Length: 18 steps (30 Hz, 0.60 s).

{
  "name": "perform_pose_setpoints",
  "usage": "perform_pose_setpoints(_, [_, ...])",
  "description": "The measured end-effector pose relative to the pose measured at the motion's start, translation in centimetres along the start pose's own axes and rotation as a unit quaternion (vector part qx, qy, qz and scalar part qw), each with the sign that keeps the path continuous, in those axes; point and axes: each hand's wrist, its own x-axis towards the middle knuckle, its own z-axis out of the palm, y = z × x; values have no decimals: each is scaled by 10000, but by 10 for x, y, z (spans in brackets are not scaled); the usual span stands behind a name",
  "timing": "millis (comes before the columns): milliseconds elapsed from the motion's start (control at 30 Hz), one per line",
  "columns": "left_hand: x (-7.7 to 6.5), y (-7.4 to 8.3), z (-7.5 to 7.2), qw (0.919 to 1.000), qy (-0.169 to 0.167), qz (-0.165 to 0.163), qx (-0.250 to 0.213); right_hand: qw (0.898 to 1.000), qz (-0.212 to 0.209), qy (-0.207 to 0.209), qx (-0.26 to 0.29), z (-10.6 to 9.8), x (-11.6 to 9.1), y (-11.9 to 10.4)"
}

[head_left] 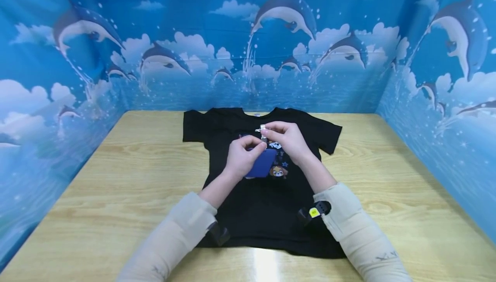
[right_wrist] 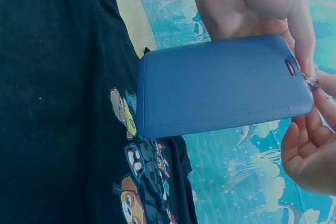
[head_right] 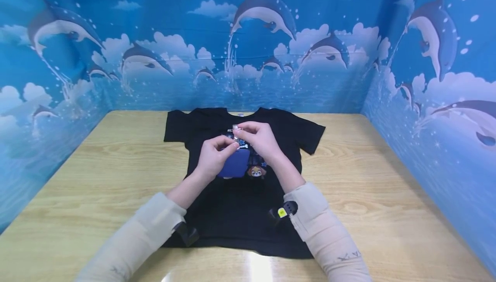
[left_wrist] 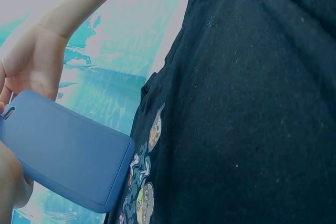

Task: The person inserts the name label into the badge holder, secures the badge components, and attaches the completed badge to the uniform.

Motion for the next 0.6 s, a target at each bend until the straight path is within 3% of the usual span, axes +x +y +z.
perform_pose_setpoints(267, [-1,1,0,9996,186,218,-17,10000,-88,-22,-30,2,1,-2])
perform_pose_setpoints(400, [-2,1,0,9998,107,102,-157,9999,-67,-5,-107,3,1,-2])
perform_pose_setpoints(600, [-4,-2,-2,9984,-294,-315,-372,9995,-173,-76,-263,3,0,-2])
